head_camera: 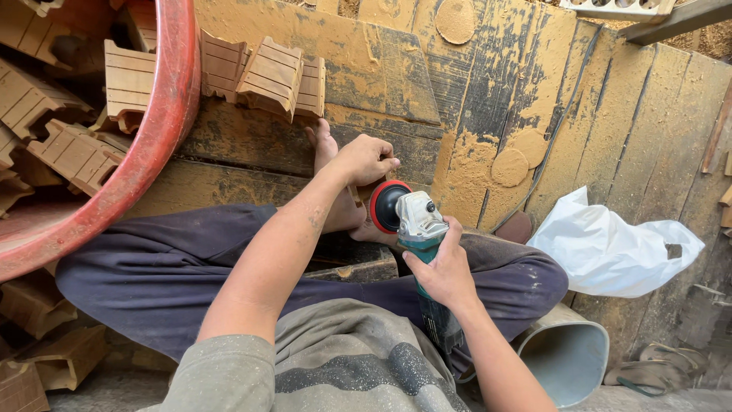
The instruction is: The person uses an angle grinder with a sanding disc to smooth the surfaces and edges of small, interlocking wooden components, picking them from a red bucket and placing them on a wooden platform.
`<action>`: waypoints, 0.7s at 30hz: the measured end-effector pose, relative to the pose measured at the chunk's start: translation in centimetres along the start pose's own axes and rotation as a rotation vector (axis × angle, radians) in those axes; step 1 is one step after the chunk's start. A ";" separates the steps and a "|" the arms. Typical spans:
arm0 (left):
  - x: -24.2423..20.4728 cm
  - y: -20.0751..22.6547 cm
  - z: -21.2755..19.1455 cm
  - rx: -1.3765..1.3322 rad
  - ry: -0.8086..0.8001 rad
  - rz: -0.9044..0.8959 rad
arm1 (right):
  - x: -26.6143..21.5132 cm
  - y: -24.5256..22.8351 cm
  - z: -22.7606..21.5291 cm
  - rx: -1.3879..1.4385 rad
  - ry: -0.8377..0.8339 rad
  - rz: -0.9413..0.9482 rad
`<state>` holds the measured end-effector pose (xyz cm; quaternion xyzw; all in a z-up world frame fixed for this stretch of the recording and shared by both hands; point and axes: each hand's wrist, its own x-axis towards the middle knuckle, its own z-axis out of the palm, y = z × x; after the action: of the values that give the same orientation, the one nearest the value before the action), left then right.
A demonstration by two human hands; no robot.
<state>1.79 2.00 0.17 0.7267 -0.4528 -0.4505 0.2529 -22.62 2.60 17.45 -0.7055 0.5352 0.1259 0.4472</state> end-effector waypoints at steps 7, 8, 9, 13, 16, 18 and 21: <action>-0.2 0.6 -0.4 -0.038 -0.009 -0.025 | 0.6 0.8 0.2 0.005 0.015 0.016; 0.0 0.6 -0.5 -0.034 -0.004 -0.027 | 0.9 1.1 0.2 0.007 0.024 0.013; -0.1 0.7 -0.3 -0.033 -0.003 -0.023 | 0.9 1.1 0.1 0.007 0.027 0.011; -0.7 1.3 -0.1 -0.014 0.017 -0.006 | 0.4 1.3 -0.3 0.001 0.050 0.007; -1.0 1.1 -0.4 -0.001 0.024 0.015 | 0.1 1.9 -0.6 0.012 0.081 0.029; -1.3 0.8 -0.4 -0.010 0.025 0.022 | 0.0 2.1 -0.6 0.020 0.097 0.054; -1.3 1.1 -0.2 -0.009 0.021 -0.028 | -0.4 1.5 -0.6 0.007 0.107 0.046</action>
<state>1.28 2.65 1.71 0.7365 -0.4380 -0.4481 0.2547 -24.30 2.32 17.29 -0.6973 0.5748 0.0962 0.4172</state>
